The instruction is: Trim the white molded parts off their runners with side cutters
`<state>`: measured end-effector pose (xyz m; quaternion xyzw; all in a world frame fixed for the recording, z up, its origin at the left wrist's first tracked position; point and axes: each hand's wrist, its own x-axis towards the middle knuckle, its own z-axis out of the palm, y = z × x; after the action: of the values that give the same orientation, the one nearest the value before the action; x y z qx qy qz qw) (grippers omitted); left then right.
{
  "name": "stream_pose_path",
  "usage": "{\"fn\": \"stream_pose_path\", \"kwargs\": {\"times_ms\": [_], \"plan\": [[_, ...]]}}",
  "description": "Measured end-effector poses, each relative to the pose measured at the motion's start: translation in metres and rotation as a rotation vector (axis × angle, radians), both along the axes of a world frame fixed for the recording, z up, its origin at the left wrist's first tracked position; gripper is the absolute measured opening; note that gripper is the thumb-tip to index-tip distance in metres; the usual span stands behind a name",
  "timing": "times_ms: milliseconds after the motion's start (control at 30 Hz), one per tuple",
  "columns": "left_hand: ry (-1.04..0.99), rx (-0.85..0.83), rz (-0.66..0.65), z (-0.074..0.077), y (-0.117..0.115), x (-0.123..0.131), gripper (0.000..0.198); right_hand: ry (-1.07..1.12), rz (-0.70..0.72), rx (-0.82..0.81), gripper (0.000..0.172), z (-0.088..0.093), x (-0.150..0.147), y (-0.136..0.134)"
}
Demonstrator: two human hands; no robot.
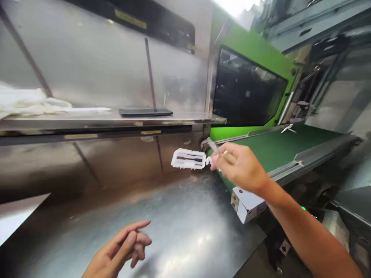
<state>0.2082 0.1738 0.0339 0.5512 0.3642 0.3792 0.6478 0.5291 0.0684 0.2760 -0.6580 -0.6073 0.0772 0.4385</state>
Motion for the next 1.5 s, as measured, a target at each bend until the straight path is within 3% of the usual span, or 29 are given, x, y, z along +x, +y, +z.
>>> {"fn": "stream_pose_path", "kwargs": {"times_ms": [167,300,433,500,600,733,800,933,1200,1500], "plan": [[-0.254,-0.083,-0.123,0.028,-0.002,-0.021,0.106,-0.095,0.353,0.021,0.010,-0.083,-0.092,0.011],[-0.074,-0.033,-0.059,0.038,-0.002,-0.036,0.084,-0.001,0.425,0.072,0.007,-0.134,-0.118,0.038],[0.072,0.014,0.060,0.034,0.003,-0.038,0.063,0.144,0.474,0.087,0.028,-0.156,-0.111,0.051],[0.051,0.007,0.121,0.026,0.007,-0.039,0.059,0.272,0.384,0.126,0.035,-0.169,-0.097,0.057],[0.063,-0.007,0.197,0.012,0.011,-0.043,0.054,0.505,0.208,0.143,0.031,-0.197,-0.070,0.073],[0.195,-0.026,0.206,-0.003,0.012,-0.051,0.051,0.725,0.312,-0.078,0.044,-0.230,-0.048,0.089],[0.250,-0.040,0.206,-0.008,0.014,-0.052,0.051,0.817,0.385,-0.171,0.046,-0.236,-0.046,0.089],[0.333,-0.031,0.231,-0.010,0.017,-0.047,0.048,1.005,0.446,-0.204,0.028,-0.235,-0.048,0.081],[0.341,-0.177,0.342,0.002,0.009,-0.031,0.048,1.102,0.448,-0.245,0.022,-0.232,-0.044,0.078],[0.064,-0.396,0.351,0.009,0.012,-0.029,0.054,1.118,0.429,-0.226,0.022,-0.230,-0.047,0.078]]}}
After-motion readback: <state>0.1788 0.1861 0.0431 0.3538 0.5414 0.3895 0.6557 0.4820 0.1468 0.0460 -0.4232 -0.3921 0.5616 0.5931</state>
